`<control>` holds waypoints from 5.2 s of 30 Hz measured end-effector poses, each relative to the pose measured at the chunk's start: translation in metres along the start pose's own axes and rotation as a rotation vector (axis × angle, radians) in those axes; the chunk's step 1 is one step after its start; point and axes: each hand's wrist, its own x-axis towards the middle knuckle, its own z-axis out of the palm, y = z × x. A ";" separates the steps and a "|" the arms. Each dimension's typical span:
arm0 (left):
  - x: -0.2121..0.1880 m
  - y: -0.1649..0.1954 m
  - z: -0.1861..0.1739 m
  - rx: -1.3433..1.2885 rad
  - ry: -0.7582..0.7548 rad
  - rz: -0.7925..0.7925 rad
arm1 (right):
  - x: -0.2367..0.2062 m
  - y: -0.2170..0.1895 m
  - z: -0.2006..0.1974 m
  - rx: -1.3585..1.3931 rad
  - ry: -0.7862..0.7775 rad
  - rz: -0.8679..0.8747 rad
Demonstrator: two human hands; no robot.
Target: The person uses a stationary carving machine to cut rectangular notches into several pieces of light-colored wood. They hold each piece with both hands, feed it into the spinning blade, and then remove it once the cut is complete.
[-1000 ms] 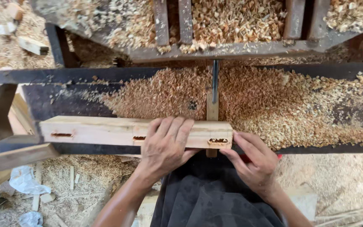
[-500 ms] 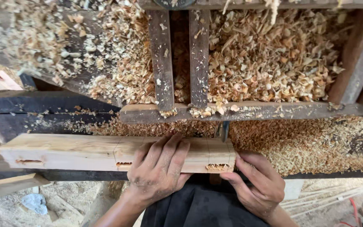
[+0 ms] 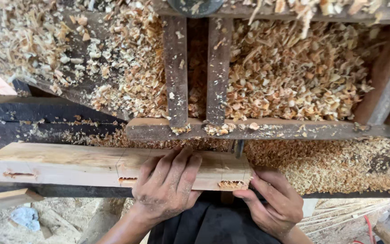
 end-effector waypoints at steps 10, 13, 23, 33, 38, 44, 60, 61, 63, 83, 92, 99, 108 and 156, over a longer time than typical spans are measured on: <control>0.007 -0.001 -0.002 0.005 0.085 0.018 | 0.005 0.000 -0.001 -0.020 -0.005 -0.048; 0.007 -0.001 -0.003 -0.010 0.084 0.020 | 0.008 0.000 -0.001 -0.022 0.001 -0.069; 0.007 -0.001 0.000 -0.027 0.118 0.009 | 0.017 -0.003 -0.002 -0.095 0.001 -0.051; 0.009 0.001 -0.005 -0.067 0.112 0.011 | 0.025 -0.005 -0.003 -0.068 -0.001 -0.119; 0.013 0.003 -0.007 -0.058 0.153 0.005 | 0.030 -0.007 -0.003 -0.074 0.017 -0.143; -0.003 0.010 -0.006 -0.041 0.129 0.011 | 0.006 -0.015 -0.009 -0.096 0.000 -0.087; 0.001 0.010 0.005 -0.006 0.091 0.043 | 0.002 0.004 -0.007 0.046 0.021 -0.060; 0.002 0.010 0.004 -0.009 0.088 0.041 | 0.003 0.005 -0.007 0.042 0.017 -0.058; 0.004 0.010 0.004 -0.016 0.082 0.044 | 0.003 0.006 -0.007 0.034 0.015 -0.053; 0.013 0.008 0.006 0.024 0.153 -0.003 | 0.012 0.014 -0.007 -0.050 0.015 -0.039; 0.018 0.007 0.005 -0.037 0.146 -0.030 | 0.016 0.013 -0.009 -0.034 0.017 0.037; -0.002 0.017 0.002 -0.096 0.066 0.038 | -0.008 0.005 -0.012 -0.121 -0.004 -0.040; 0.002 0.018 0.008 -0.029 0.077 0.045 | -0.008 0.015 -0.013 0.019 0.015 -0.020; 0.005 0.023 0.007 -0.053 0.083 0.037 | -0.008 0.022 -0.020 -0.022 0.008 0.007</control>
